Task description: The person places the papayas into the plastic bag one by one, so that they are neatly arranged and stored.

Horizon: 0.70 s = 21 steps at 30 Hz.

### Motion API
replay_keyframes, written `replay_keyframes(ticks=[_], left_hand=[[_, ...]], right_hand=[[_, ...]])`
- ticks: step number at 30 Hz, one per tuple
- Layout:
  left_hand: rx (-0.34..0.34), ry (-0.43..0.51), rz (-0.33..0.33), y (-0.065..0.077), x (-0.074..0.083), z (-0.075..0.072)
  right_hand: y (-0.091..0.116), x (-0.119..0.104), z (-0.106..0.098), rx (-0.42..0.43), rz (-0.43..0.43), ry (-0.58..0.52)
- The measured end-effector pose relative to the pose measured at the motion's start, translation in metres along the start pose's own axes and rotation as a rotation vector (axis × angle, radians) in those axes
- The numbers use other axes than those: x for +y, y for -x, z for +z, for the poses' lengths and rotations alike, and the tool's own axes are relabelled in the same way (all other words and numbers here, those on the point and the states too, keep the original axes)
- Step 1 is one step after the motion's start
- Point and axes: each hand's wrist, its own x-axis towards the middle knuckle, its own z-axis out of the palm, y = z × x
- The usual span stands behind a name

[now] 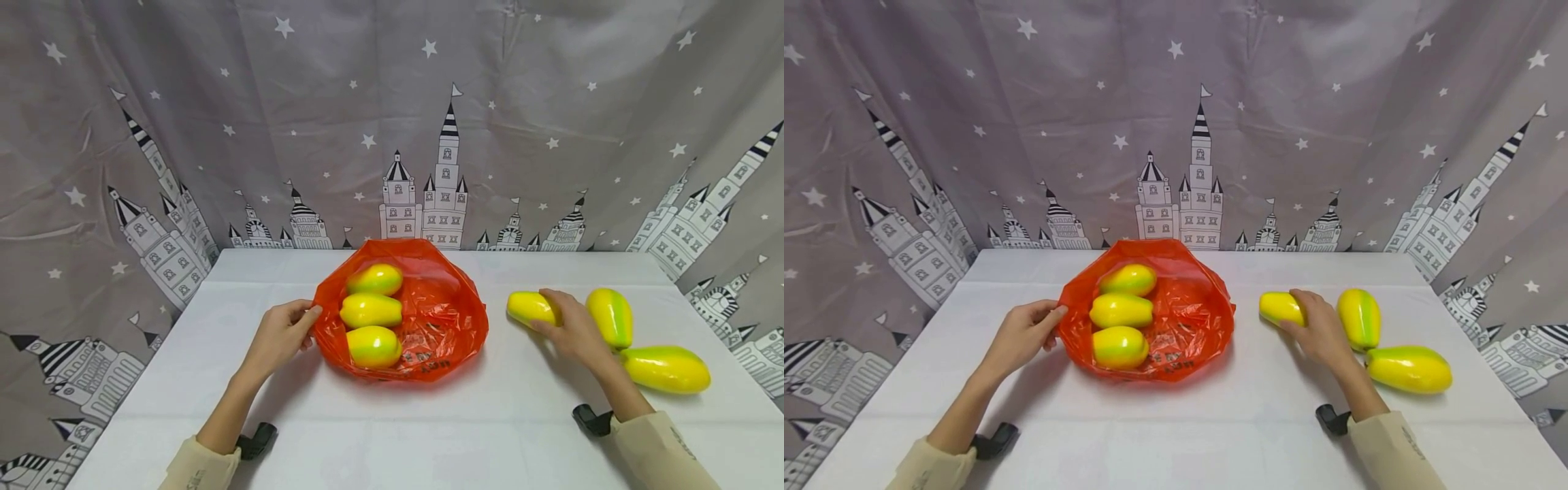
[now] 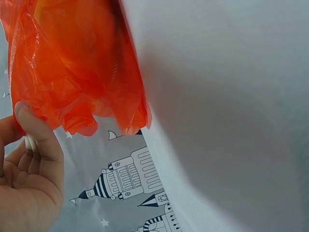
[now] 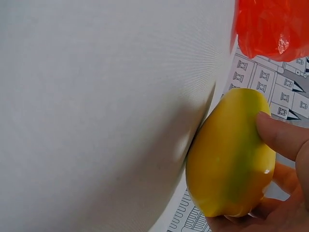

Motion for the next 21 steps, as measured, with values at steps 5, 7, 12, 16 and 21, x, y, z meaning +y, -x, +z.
replay_keyframes(ticks=[5,7,12,16,21], left_hand=[[0.0,-0.008,-0.004,0.0,-0.001,0.0],[0.001,-0.014,-0.005,0.0,-0.001,0.0],[0.0,-0.016,-0.003,-0.001,-0.001,0.001],[0.003,-0.013,-0.007,-0.001,-0.001,0.001],[0.004,-0.002,-0.007,-0.001,-0.001,0.002]], right_hand=[[0.002,-0.003,0.0,0.004,0.019,-0.037],[0.002,-0.005,0.0,0.012,0.013,-0.046],[0.003,-0.01,-0.001,0.036,-0.017,-0.056],[0.003,-0.016,-0.003,0.065,-0.053,-0.069],[0.004,-0.025,-0.006,0.098,-0.095,-0.086]])
